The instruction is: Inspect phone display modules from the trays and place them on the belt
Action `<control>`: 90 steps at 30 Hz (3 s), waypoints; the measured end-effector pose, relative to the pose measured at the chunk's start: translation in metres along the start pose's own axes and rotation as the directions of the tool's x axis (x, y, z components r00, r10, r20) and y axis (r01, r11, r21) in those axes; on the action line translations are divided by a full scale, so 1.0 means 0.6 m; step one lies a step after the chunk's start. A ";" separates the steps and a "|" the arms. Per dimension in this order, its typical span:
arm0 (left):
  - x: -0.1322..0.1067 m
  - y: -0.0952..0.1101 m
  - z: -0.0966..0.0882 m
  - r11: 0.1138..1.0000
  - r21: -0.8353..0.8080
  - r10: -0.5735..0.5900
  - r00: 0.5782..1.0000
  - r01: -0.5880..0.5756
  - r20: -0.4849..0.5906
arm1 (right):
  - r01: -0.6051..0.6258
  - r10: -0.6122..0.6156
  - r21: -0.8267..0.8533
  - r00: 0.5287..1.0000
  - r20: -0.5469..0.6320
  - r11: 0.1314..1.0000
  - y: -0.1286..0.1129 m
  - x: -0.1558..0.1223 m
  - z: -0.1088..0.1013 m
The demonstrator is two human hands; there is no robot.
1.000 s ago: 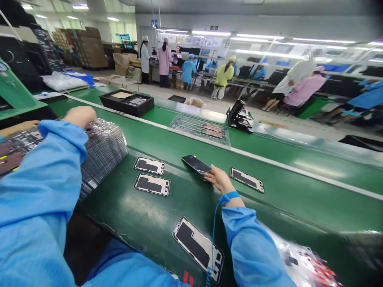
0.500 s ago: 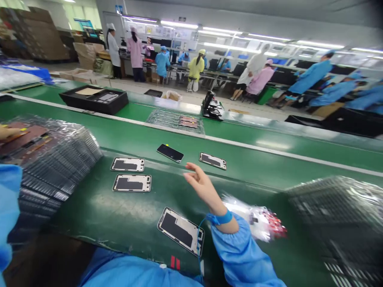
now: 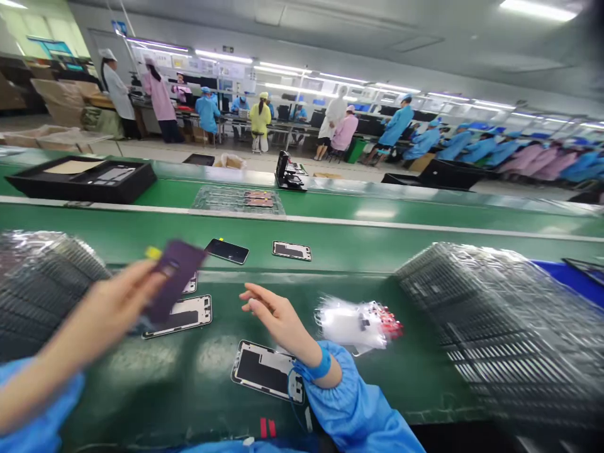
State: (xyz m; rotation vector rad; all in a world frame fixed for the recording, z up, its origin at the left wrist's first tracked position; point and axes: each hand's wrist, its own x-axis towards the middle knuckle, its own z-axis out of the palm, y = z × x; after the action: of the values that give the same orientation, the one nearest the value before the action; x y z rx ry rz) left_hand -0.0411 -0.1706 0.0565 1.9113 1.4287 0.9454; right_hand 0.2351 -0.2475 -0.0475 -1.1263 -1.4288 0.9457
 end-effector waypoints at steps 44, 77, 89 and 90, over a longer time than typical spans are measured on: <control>-0.108 -0.040 0.274 0.731 -0.551 -0.139 0.878 0.403 0.458 | 0.566 -0.662 -0.801 0.679 0.317 0.197 0.011 -0.041 0.021; 0.097 -0.013 0.242 0.372 -0.610 -0.368 0.714 0.700 0.595 | -0.616 -0.023 -0.333 0.455 -0.890 0.714 0.114 -0.151 -0.299; 0.075 0.023 0.332 0.695 -0.537 -0.028 0.764 0.478 0.645 | -0.339 0.364 0.178 0.921 -0.139 0.924 0.089 -0.014 -0.072; 0.076 0.017 0.330 0.762 -0.544 0.001 0.839 0.353 0.545 | -0.343 0.374 0.181 0.910 -0.181 0.922 0.090 -0.010 -0.069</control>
State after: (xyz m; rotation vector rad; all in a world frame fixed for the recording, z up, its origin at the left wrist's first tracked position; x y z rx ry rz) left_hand 0.1329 -0.1348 -0.0432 1.3323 0.8065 0.6232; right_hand 0.2846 -0.2404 -0.0946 -1.3639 -0.9789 1.1281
